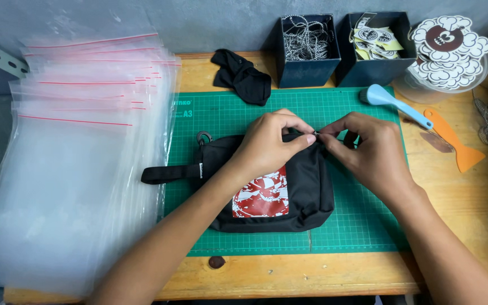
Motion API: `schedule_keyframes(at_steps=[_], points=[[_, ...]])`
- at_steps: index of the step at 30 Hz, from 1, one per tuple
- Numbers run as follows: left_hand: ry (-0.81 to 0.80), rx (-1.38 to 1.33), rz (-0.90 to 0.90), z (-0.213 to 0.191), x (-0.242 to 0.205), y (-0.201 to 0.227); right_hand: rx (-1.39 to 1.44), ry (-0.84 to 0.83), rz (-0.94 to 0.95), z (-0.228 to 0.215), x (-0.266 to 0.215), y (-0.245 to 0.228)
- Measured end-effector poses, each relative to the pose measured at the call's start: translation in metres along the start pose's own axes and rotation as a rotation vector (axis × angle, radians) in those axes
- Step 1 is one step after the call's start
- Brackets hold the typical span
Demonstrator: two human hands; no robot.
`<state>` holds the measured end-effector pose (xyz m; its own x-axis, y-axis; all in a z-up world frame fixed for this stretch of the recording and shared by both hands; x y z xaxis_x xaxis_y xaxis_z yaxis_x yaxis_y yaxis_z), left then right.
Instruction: The person cleans a small black bag using a brush, attaches a black shoulder strap to it, trims a loose thread from the strap with a utility knife, attaches a decorative bear keychain, and then places the bag into a clear plastic zipper pouch.
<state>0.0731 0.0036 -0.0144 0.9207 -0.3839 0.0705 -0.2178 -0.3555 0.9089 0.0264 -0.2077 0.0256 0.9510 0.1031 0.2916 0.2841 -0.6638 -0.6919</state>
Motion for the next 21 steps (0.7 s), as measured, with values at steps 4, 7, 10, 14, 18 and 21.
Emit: schedule_keyframes(at_steps=[4, 7, 10, 14, 18, 21], points=[[0.001, 0.008, 0.026, 0.002, -0.001, -0.001, -0.009, 0.000, 0.005, 0.005, 0.000, -0.001], [0.031, 0.003, 0.058, 0.002, -0.002, -0.004, -0.012, -0.005, -0.045, 0.005, 0.001, -0.007], [0.080, 0.000, 0.105, 0.001, -0.003, -0.004, 0.028, -0.001, -0.083, 0.004, 0.002, -0.013], [0.141, -0.087, 0.117, -0.001, -0.005, -0.004, 0.049, 0.000, -0.113, 0.002, 0.004, -0.021], [0.183, -0.104, 0.146, -0.002, -0.006, 0.003, 0.086, 0.001, -0.120, 0.003, 0.005, -0.019], [0.238, -0.037, 0.196, 0.001, -0.006, 0.003, 0.096, 0.001, -0.125, 0.004, 0.004, -0.014]])
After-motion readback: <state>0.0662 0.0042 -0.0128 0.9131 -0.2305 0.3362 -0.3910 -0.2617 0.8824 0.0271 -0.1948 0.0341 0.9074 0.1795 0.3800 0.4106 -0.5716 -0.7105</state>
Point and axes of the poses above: each hand's wrist, its own x-axis towards the middle knuckle, its own z-axis out of the palm, y = z × x, the point moved 3 cm from there along x, towards the middle knuckle, and after that the axes turned 2 degrees about y, right-handed, at the moved point
